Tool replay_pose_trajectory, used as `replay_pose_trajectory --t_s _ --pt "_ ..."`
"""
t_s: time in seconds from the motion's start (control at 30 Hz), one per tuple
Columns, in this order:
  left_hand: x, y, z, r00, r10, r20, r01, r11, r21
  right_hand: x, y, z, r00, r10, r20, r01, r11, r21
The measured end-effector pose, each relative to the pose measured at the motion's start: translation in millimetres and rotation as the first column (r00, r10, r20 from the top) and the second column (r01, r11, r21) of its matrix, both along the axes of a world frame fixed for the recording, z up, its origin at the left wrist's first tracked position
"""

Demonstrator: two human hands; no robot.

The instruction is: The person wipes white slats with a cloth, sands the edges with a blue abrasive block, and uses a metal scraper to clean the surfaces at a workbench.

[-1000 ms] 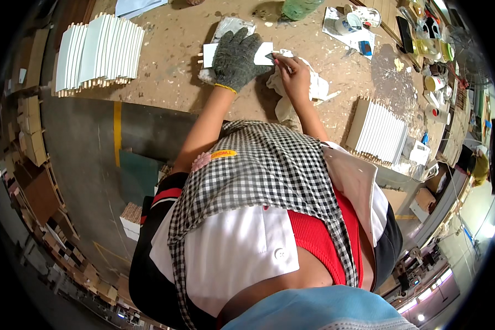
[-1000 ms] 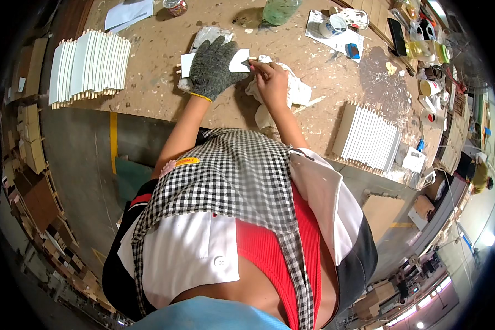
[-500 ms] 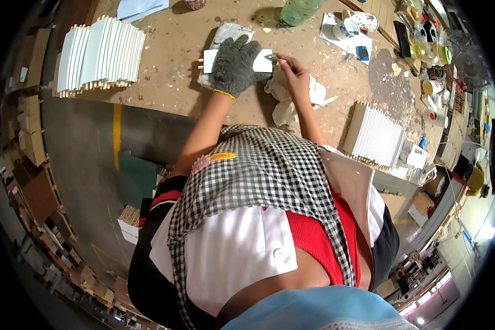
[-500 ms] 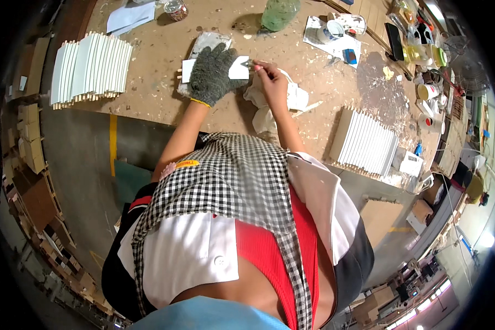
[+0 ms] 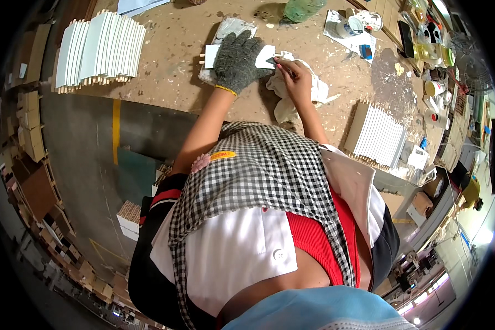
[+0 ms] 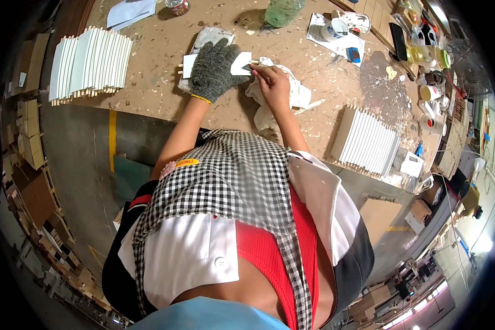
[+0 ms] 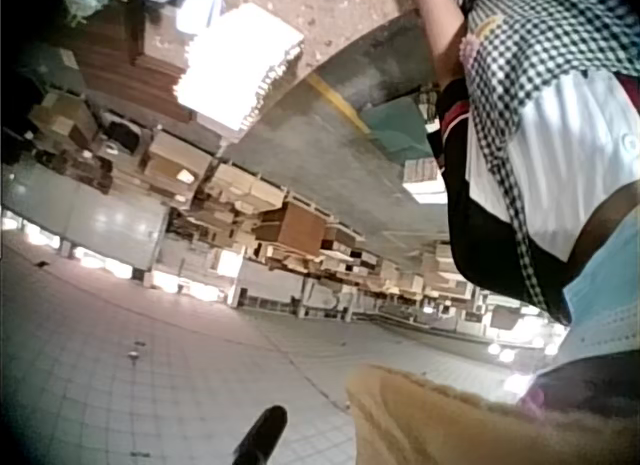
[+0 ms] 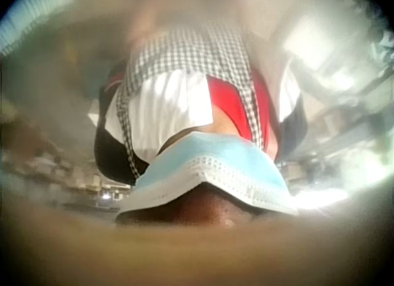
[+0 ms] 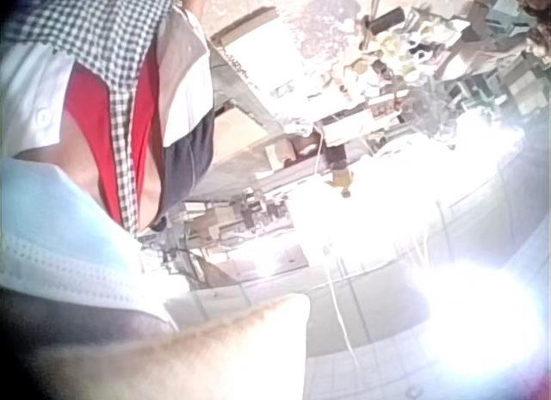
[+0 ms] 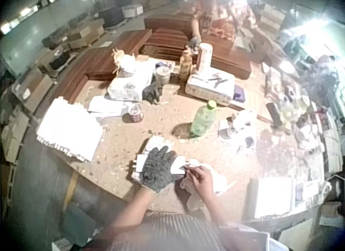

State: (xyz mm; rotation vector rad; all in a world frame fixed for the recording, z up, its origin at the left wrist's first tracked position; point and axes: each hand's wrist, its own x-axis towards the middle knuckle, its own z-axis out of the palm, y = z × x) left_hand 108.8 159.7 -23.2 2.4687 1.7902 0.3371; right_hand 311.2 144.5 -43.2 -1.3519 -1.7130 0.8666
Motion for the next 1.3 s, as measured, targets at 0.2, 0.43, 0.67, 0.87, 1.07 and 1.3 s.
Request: replay_pose_trajectory --t_s 0.2,0.43,0.67,0.87,1.07,1.3 --pt "0 0 -3 1.0 -0.003 -0.029 0.003 1.0 0.009 -7 1 9 0.997 -0.052 0.065 0.053 0.999 -0.012" --pt "0 2 -10 0.999 0.048 0.001 -0.048 0.999 0.024 -25 2 -2 0.986 -0.168 -0.001 0.168 0.985 0.038" --pt "3 -5 3 0.999 0.03 0.023 -0.03 0.999 0.022 8 39 -19 0.506 -0.621 -0.599 0.07 0.722 -0.689" --pt "1 -6 -1 0.999 0.033 0.013 -0.033 0.999 0.019 2 2 -6 0.902 -0.235 -0.363 0.109 0.936 -0.334" --pt "2 -2 -6 1.0 0.027 0.0 -0.027 0.999 0.047 -3 -4 7 0.998 -0.051 -0.044 0.044 0.989 -0.144" --pt "1 -2 -4 0.999 0.04 0.018 -0.04 0.999 0.004 -8 -2 1 0.998 -0.058 0.036 0.061 0.993 -0.103"
